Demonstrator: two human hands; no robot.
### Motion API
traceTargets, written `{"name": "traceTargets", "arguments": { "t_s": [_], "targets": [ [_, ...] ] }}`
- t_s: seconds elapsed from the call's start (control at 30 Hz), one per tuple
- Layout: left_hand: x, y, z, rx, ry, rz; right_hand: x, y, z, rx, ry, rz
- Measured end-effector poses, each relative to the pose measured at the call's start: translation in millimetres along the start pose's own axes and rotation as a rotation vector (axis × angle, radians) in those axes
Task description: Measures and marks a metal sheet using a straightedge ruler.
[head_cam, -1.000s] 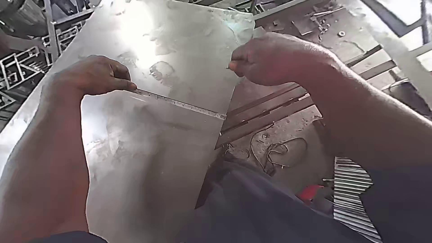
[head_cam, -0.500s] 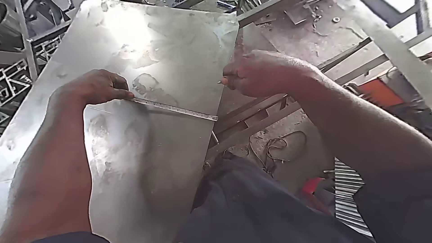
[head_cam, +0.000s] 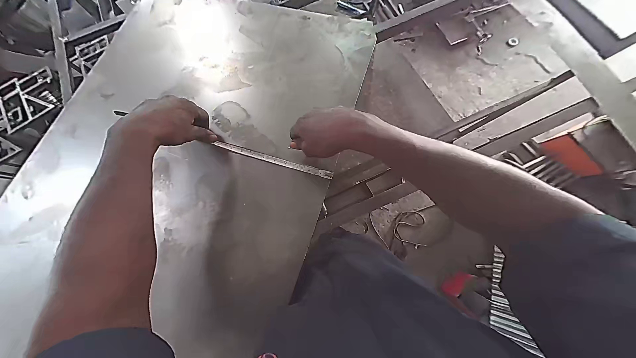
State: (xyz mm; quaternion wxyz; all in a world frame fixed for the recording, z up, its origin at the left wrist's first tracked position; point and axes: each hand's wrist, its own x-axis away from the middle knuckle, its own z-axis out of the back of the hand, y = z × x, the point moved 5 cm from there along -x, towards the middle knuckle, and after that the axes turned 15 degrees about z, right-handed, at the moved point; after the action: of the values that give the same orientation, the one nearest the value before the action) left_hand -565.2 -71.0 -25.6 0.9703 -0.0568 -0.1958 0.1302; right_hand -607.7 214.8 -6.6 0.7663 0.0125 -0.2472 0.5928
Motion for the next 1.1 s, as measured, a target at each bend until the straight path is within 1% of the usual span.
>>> {"name": "traceTargets", "arguments": {
  "t_s": [0.1,0.27,0.53,0.87,0.93,1.03,1.07,1.1],
  "targets": [
    [0,1,0,0.004,0.002,0.026,-21,-6,-6,0.015,0.006,0.048],
    [5,3,2,0.033,0.002,0.049,-37,-12,-7,0.054,-0.013,0.017],
    [7,4,2,0.057,-0.006,0.075,-43,-14,-6,0.091,-0.039,0.047],
    [4,2,-1,0.076,0.015,0.054,-48,-18,-4,0.106,-0.093,0.048],
    [5,4,0,0.074,0.009,0.067,-48,-22,-4,0.151,-0.088,0.021],
    [2,5,-3,0.062,-0.005,0.063,-47,-38,4,0.245,-0.052,-0.066],
    [5,8,-5,0.057,-0.015,0.057,-49,-40,10,0.269,-0.052,-0.104],
    [9,10,-2,0.048,-0.018,0.054,-50,-41,22,0.286,-0.012,-0.18]
  ]
}}
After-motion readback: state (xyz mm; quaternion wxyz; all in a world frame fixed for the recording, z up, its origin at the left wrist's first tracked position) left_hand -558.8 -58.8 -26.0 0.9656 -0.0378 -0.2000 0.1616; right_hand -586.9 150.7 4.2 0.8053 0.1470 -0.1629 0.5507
